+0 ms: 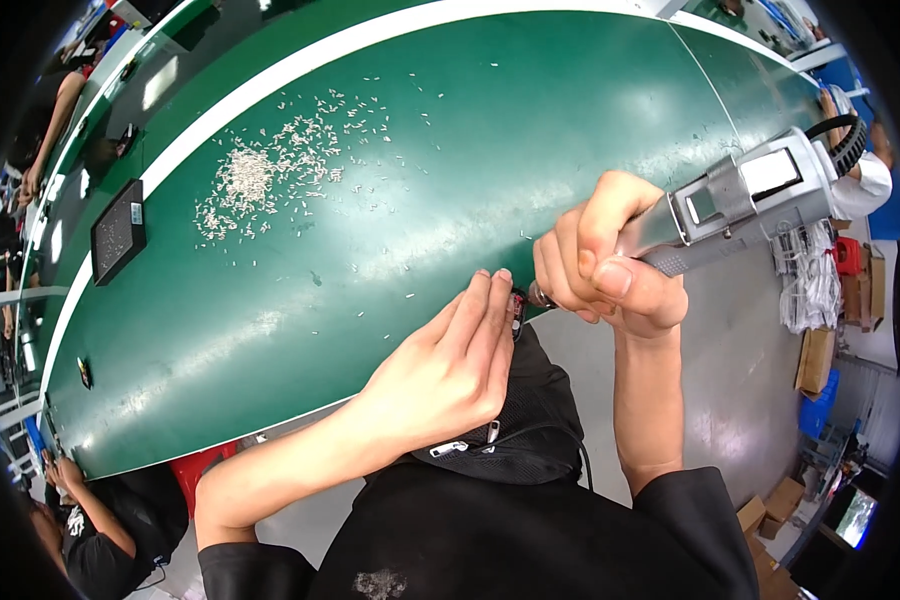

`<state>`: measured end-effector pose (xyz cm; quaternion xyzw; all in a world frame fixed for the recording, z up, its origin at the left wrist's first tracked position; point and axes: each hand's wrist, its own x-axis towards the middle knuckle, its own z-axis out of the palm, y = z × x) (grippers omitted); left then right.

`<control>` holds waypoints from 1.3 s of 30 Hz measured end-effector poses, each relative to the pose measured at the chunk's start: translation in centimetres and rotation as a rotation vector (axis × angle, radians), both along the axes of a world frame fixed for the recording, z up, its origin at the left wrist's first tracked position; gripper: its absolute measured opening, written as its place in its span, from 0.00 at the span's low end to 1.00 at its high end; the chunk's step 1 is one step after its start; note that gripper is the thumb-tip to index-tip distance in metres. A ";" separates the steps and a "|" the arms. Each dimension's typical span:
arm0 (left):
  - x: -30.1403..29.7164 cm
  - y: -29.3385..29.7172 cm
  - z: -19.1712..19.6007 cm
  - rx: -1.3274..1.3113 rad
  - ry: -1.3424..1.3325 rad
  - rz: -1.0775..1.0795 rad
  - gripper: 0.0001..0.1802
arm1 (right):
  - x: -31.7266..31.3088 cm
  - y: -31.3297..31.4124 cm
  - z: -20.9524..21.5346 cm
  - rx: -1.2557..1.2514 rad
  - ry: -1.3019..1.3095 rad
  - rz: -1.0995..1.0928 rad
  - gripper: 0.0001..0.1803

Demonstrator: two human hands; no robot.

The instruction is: Using a pneumatic screwdriver to secure screws into small electronic components on an assembly line.

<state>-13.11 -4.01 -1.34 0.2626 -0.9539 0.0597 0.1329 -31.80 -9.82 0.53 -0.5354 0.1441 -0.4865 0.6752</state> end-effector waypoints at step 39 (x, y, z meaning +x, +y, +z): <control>17.6 -3.6 1.0 -0.010 0.141 0.866 0.06 | -4.1 1.5 -4.6 0.402 -0.715 -0.256 0.06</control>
